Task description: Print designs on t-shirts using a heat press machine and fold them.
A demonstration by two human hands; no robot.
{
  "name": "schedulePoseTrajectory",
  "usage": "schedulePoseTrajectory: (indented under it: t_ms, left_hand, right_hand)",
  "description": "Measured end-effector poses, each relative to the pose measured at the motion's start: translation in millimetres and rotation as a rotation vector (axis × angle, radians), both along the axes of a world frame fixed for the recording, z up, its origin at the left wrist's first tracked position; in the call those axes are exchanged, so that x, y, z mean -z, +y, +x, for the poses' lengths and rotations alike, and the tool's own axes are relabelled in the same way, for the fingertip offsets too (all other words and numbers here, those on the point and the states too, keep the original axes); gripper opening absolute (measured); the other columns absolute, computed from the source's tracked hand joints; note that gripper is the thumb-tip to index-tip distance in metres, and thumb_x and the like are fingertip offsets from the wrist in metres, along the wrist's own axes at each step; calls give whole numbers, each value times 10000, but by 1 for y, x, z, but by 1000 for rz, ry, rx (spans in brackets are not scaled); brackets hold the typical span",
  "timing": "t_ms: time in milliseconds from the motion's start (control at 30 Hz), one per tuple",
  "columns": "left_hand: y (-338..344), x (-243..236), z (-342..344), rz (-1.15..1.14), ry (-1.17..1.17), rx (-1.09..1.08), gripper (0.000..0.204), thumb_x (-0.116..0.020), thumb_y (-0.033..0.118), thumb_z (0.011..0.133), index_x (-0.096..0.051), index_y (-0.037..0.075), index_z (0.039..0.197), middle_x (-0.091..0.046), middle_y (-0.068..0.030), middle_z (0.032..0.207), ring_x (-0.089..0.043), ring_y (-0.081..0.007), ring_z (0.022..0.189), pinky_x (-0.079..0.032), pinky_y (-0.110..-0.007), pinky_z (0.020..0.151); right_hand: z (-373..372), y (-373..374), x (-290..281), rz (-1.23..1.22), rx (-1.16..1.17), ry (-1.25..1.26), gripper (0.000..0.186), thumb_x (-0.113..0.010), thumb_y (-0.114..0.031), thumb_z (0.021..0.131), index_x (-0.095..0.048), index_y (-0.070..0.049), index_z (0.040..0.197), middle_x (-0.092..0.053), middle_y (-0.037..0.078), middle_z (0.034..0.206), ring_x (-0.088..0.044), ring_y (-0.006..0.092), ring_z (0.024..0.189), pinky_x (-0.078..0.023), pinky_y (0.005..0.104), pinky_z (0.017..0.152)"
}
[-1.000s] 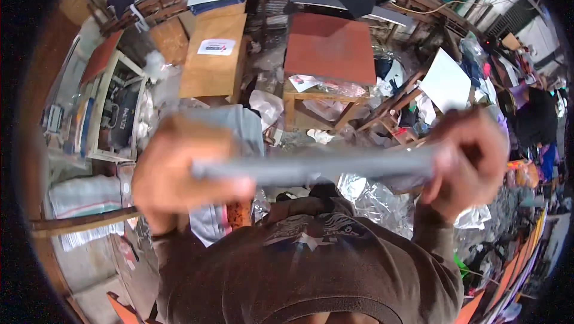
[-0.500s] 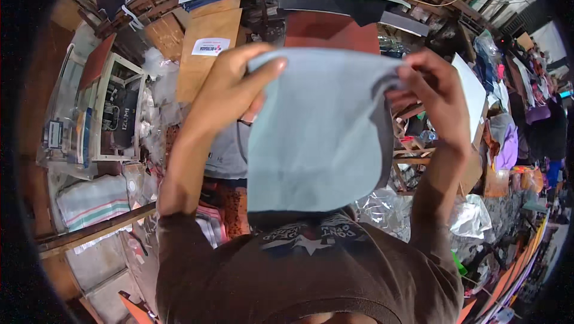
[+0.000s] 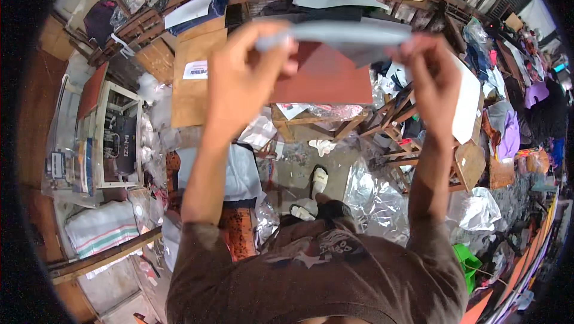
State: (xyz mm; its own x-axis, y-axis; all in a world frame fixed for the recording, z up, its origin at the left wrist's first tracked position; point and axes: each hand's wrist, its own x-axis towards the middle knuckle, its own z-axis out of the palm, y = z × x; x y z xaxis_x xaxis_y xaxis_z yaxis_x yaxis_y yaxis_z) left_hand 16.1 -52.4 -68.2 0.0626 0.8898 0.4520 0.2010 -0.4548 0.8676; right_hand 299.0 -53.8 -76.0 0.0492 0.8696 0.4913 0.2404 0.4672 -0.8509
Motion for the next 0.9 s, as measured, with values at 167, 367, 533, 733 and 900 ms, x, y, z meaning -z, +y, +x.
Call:
schedulePoseTrajectory:
  t_ms: [167,367,533,733,900]
  left_hand:
    - [-33,152,-5,-216,234,-63,199,-674,88,871,-661,3,1051,-710,-96,893,-674,-117,687,-505,-259,572]
    - [-42,299,-12,-349,661,19,364,-696,172,854,-630,74,1198,-703,-100,838,-677,-232,667,-514,-340,609]
    - [9,302,-29,-458,555,-255,385,-673,189,879,-601,90,1244,-708,-101,817,-676,-253,700,-519,-362,641]
    - [188,315,-44,-366,486,-478,300,-616,218,889,-649,98,1162,-696,-146,990,-670,-304,941,-527,-422,771]
    - [264,337,-27,-111,982,-651,476,-568,405,900,-599,118,1279,-592,-170,1273,-539,-379,1177,-393,-476,1023]
  right_hand:
    - [-11,-31,138,-27,47,-277,127,-585,54,802,-629,27,919,-630,106,862,-600,138,716,-479,243,645]
    - [-13,-24,259,-294,-184,-757,136,-648,-79,860,-668,-20,981,-652,178,915,-676,293,802,-528,346,699]
    - [15,49,280,-488,94,-421,155,-650,-169,883,-687,-72,998,-705,149,862,-714,289,752,-541,383,653]
    - [12,253,330,-396,297,-609,404,-670,-294,870,-577,-74,1196,-662,188,1082,-688,326,913,-532,401,747]
    - [12,329,397,226,257,-552,722,-667,-417,851,-401,-113,1450,-423,147,1463,-398,307,1327,-323,405,1084]
